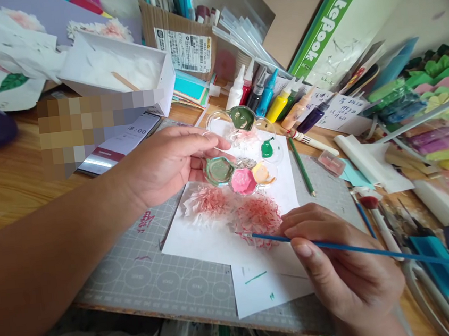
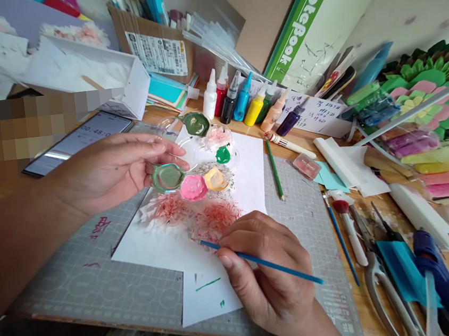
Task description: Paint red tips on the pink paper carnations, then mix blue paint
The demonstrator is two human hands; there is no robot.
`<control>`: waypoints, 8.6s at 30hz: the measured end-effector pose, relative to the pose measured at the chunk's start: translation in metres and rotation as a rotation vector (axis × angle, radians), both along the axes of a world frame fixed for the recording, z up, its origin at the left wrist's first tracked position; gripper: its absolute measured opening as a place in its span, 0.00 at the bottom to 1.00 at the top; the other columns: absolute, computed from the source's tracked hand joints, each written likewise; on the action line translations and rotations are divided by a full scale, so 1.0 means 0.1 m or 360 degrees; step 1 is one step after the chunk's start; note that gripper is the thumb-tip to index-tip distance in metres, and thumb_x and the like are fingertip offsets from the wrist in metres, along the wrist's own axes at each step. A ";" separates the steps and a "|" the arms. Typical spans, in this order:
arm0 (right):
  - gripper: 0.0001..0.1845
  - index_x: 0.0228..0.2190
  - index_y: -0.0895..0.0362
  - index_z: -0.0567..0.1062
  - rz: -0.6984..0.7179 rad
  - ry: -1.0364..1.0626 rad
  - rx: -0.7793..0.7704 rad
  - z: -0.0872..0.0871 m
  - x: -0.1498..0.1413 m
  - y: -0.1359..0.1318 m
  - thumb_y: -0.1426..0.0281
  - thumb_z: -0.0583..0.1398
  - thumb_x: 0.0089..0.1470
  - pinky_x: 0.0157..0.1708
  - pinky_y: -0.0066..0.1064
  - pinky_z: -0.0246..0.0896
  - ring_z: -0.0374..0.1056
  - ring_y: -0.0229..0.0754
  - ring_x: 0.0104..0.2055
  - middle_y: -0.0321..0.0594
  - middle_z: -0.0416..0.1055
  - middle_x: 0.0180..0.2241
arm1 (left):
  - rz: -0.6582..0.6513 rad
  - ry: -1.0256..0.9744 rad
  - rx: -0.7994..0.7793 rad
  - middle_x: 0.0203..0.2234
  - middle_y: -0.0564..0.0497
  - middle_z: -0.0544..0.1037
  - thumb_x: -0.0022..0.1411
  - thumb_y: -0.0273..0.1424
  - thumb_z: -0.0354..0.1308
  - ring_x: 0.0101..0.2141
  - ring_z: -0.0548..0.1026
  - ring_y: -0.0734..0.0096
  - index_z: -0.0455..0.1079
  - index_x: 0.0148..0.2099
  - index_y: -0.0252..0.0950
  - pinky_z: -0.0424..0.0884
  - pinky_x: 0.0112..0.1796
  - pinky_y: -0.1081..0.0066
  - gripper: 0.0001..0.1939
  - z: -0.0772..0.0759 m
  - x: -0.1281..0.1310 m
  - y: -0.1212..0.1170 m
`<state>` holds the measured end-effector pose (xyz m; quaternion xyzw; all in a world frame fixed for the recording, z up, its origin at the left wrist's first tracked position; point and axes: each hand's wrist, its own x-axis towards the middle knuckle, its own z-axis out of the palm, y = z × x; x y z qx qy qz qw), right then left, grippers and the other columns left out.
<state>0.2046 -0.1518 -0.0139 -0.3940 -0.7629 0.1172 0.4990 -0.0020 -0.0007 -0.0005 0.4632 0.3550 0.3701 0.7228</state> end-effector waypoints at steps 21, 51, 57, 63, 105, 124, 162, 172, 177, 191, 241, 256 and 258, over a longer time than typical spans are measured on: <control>0.15 0.38 0.60 0.76 -0.0009 0.0034 0.0021 0.03 0.00 0.00 0.86 0.60 0.50 0.30 0.40 0.72 0.72 0.43 0.31 0.40 0.75 0.28 | -0.0002 0.0025 0.0032 0.27 0.49 0.82 0.54 0.35 0.67 0.29 0.79 0.64 0.82 0.32 0.36 0.75 0.29 0.69 0.08 0.01 -0.01 -0.01; 0.13 0.37 0.62 0.76 -0.0065 -0.0054 0.0108 0.02 -0.05 0.02 0.86 0.64 0.50 0.28 0.39 0.71 0.72 0.42 0.31 0.41 0.75 0.28 | -0.0017 0.0064 0.0067 0.29 0.48 0.82 0.55 0.36 0.66 0.31 0.80 0.59 0.80 0.34 0.36 0.75 0.33 0.65 0.09 0.02 -0.01 -0.02; 0.14 0.38 0.61 0.76 -0.0076 -0.0001 0.0123 0.02 -0.04 0.01 0.86 0.63 0.50 0.30 0.40 0.72 0.74 0.44 0.33 0.40 0.75 0.29 | -0.0013 0.0062 0.0055 0.29 0.48 0.83 0.55 0.35 0.66 0.31 0.81 0.60 0.81 0.33 0.35 0.75 0.31 0.66 0.08 0.03 0.00 -0.02; 0.12 0.37 0.59 0.76 -0.0086 -0.0047 0.0084 0.04 -0.05 0.02 0.84 0.63 0.51 0.28 0.39 0.72 0.72 0.41 0.29 0.38 0.75 0.27 | 0.0004 0.0051 0.0079 0.29 0.47 0.82 0.55 0.36 0.67 0.29 0.79 0.62 0.80 0.34 0.36 0.74 0.30 0.67 0.09 0.04 -0.01 -0.04; 0.13 0.40 0.60 0.74 0.0042 -0.0068 -0.0078 0.02 -0.03 -0.02 0.84 0.58 0.54 0.36 0.41 0.71 0.73 0.44 0.37 0.42 0.76 0.32 | 0.0003 0.0102 0.0076 0.30 0.46 0.82 0.54 0.38 0.67 0.37 0.82 0.54 0.80 0.36 0.34 0.77 0.40 0.60 0.12 0.03 -0.01 -0.03; 0.14 0.40 0.62 0.74 0.0057 -0.0021 -0.0093 -0.01 0.04 -0.05 0.85 0.57 0.53 0.38 0.43 0.69 0.71 0.44 0.39 0.43 0.75 0.33 | 0.0006 0.0026 0.0048 0.28 0.48 0.82 0.54 0.34 0.66 0.31 0.80 0.63 0.81 0.33 0.35 0.75 0.30 0.70 0.07 0.02 -0.02 -0.01; 0.14 0.44 0.58 0.72 0.0080 -0.0061 -0.0190 0.07 -0.01 -0.05 0.82 0.55 0.57 0.35 0.41 0.70 0.72 0.44 0.37 0.44 0.76 0.34 | 0.0045 0.0013 0.0040 0.26 0.48 0.82 0.53 0.34 0.68 0.28 0.79 0.65 0.82 0.32 0.36 0.73 0.26 0.73 0.07 0.06 -0.04 -0.02; 0.09 0.40 0.56 0.74 -0.0212 0.0154 0.0097 -0.11 0.02 -0.02 0.77 0.56 0.61 0.34 0.44 0.70 0.74 0.47 0.35 0.43 0.75 0.31 | 0.0028 0.0022 0.0062 0.26 0.49 0.81 0.55 0.33 0.67 0.28 0.79 0.66 0.81 0.32 0.36 0.73 0.26 0.73 0.05 0.04 -0.03 -0.02; 0.14 0.43 0.59 0.74 -0.0035 0.0056 -0.0044 -0.01 0.00 -0.01 0.82 0.56 0.57 0.35 0.40 0.70 0.74 0.44 0.37 0.42 0.75 0.33 | 0.0018 0.0003 0.0033 0.27 0.48 0.82 0.53 0.33 0.67 0.27 0.79 0.66 0.81 0.32 0.35 0.73 0.26 0.73 0.06 0.06 -0.02 -0.01; 0.15 0.43 0.57 0.73 -0.0052 -0.0074 -0.0083 0.01 -0.04 0.03 0.83 0.56 0.57 0.33 0.40 0.71 0.73 0.44 0.36 0.42 0.74 0.32 | -0.0008 0.0032 0.0031 0.28 0.49 0.83 0.54 0.35 0.67 0.28 0.79 0.66 0.80 0.32 0.36 0.74 0.28 0.71 0.08 0.06 -0.03 -0.03; 0.13 0.41 0.60 0.73 -0.0038 -0.0044 -0.0071 0.01 -0.02 0.05 0.84 0.56 0.57 0.37 0.37 0.69 0.72 0.40 0.39 0.41 0.74 0.34 | 0.0015 -0.0036 0.0030 0.27 0.46 0.83 0.52 0.32 0.66 0.26 0.78 0.66 0.82 0.32 0.34 0.74 0.27 0.71 0.07 0.05 -0.02 0.00; 0.03 0.32 0.56 0.78 -0.0777 0.0719 0.0202 0.37 -0.03 0.15 0.73 0.63 0.58 0.35 0.43 0.70 0.73 0.44 0.32 0.37 0.74 0.29 | 0.0081 0.0021 -0.0191 0.28 0.47 0.83 0.50 0.32 0.69 0.28 0.79 0.67 0.82 0.31 0.36 0.74 0.27 0.73 0.06 -0.01 -0.02 0.00; 0.03 0.32 0.55 0.79 -0.0798 0.0640 0.0205 0.50 -0.05 0.28 0.71 0.64 0.58 0.35 0.43 0.70 0.73 0.44 0.32 0.37 0.74 0.29 | 0.0107 -0.0034 -0.0242 0.29 0.47 0.83 0.51 0.32 0.69 0.31 0.80 0.65 0.82 0.31 0.37 0.75 0.28 0.72 0.04 0.00 -0.03 -0.01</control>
